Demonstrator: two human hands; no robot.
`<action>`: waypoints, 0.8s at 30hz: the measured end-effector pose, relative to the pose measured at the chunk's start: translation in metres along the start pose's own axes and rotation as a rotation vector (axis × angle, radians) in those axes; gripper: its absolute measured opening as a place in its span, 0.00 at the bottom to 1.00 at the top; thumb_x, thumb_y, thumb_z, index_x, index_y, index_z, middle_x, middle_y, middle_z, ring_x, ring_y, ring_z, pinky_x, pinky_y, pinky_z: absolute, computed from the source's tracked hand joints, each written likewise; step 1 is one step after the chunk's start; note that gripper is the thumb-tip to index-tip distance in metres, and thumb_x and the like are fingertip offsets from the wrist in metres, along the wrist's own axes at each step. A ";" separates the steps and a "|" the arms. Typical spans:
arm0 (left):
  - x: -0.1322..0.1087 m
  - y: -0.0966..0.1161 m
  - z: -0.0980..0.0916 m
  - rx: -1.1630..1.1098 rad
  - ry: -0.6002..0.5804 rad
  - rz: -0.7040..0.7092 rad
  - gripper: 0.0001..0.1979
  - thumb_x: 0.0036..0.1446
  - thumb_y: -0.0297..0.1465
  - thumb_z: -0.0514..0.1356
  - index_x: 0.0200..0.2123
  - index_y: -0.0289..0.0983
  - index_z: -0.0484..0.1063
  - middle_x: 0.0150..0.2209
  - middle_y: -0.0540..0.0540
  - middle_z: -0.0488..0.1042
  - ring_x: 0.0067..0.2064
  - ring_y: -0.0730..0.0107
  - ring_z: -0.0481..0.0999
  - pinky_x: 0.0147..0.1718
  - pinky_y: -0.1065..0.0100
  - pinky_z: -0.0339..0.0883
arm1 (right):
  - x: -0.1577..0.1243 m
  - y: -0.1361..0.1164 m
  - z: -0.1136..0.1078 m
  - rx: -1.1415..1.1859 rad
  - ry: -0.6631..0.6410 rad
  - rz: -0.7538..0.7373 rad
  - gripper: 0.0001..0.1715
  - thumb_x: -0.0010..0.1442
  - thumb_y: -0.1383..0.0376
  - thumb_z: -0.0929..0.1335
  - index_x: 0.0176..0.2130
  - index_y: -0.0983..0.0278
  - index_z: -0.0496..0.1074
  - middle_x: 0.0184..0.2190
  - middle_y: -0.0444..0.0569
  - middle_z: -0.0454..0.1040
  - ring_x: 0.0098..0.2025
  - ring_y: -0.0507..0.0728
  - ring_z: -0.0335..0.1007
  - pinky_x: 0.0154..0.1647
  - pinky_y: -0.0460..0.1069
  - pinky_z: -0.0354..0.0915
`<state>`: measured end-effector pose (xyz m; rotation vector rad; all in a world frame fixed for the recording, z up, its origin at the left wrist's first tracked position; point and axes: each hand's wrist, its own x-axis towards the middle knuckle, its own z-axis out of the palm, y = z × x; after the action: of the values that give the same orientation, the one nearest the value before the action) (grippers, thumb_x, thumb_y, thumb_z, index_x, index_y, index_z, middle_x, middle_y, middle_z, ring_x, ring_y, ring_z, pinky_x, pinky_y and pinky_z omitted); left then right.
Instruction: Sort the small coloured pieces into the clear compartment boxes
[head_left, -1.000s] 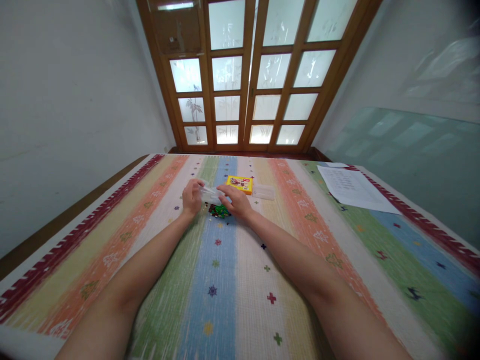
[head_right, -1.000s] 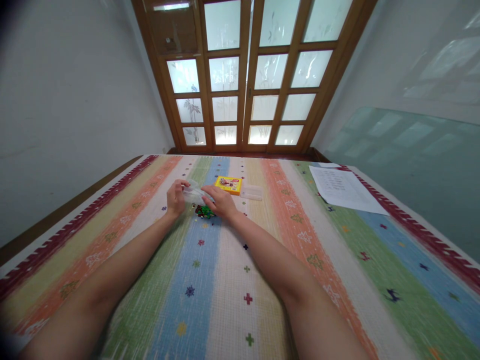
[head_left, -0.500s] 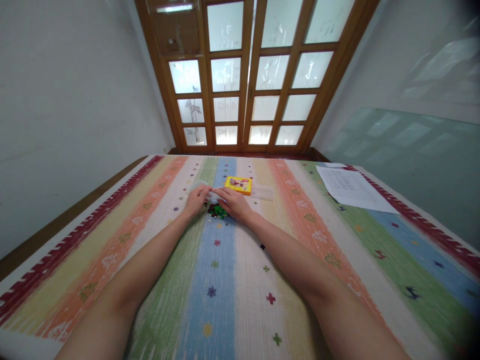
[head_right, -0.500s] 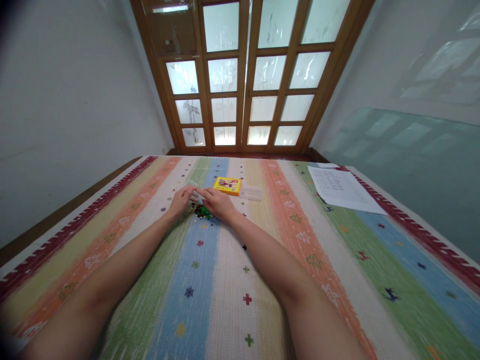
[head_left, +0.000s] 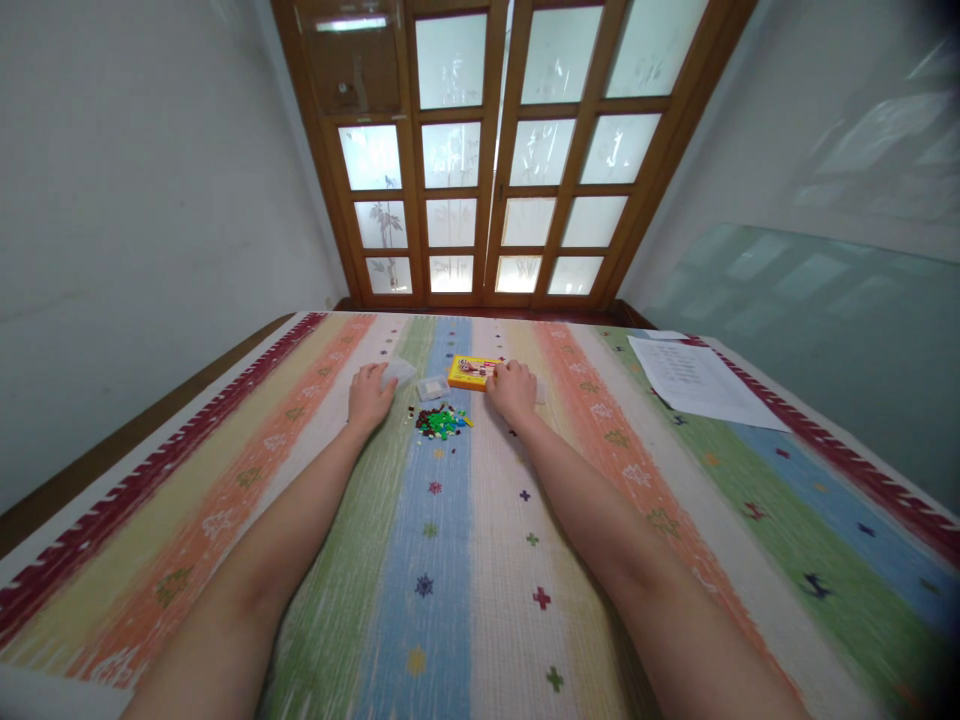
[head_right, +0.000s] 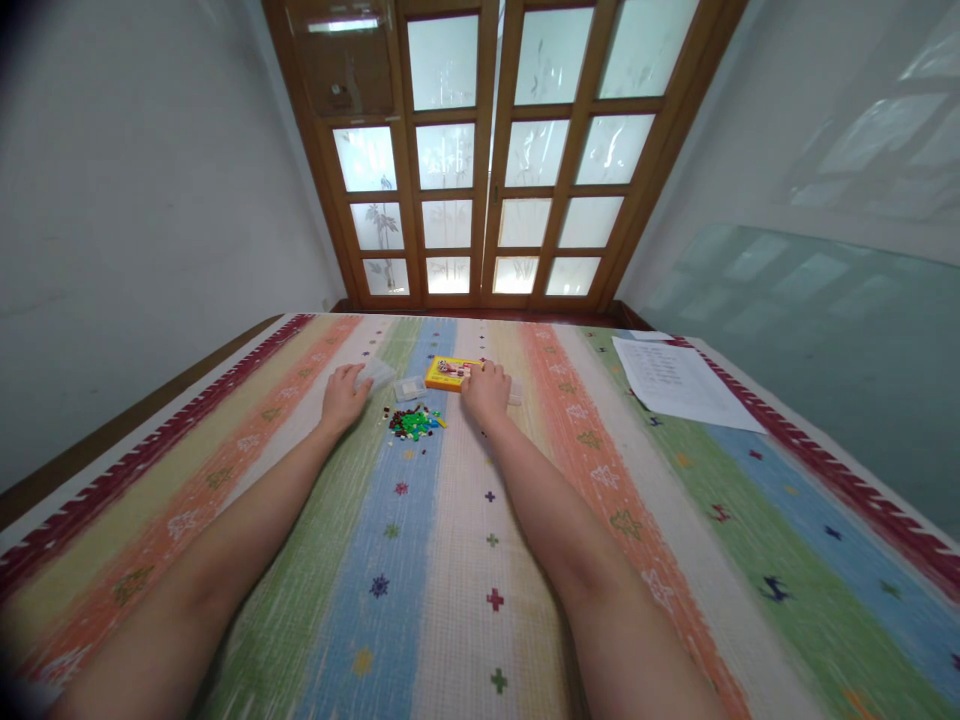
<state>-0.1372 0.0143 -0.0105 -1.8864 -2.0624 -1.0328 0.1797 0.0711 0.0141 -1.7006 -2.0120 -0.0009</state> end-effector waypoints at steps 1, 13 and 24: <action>0.000 -0.002 0.001 0.033 -0.021 -0.006 0.27 0.69 0.43 0.55 0.65 0.36 0.70 0.63 0.33 0.69 0.64 0.47 0.69 0.65 0.48 0.63 | 0.000 0.001 0.000 -0.022 -0.010 0.016 0.21 0.71 0.60 0.63 0.54 0.66 0.77 0.54 0.67 0.72 0.58 0.72 0.63 0.58 0.63 0.60; -0.007 0.033 -0.007 0.123 -0.231 0.247 0.18 0.68 0.41 0.58 0.57 0.49 0.80 0.72 0.44 0.62 0.74 0.46 0.55 0.73 0.35 0.35 | -0.011 -0.028 0.028 -0.005 -0.113 -0.283 0.30 0.69 0.59 0.66 0.68 0.59 0.68 0.67 0.60 0.66 0.68 0.70 0.59 0.70 0.66 0.50; -0.001 0.016 -0.014 0.171 -0.173 0.044 0.25 0.64 0.48 0.60 0.59 0.46 0.79 0.74 0.42 0.60 0.75 0.41 0.52 0.73 0.35 0.33 | 0.019 -0.071 0.057 0.178 -0.229 -0.499 0.27 0.71 0.64 0.63 0.66 0.56 0.70 0.72 0.52 0.63 0.74 0.63 0.53 0.72 0.68 0.50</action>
<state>-0.1270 0.0046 0.0049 -1.9843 -2.1131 -0.6798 0.0912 0.0910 -0.0061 -1.0976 -2.4749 0.2035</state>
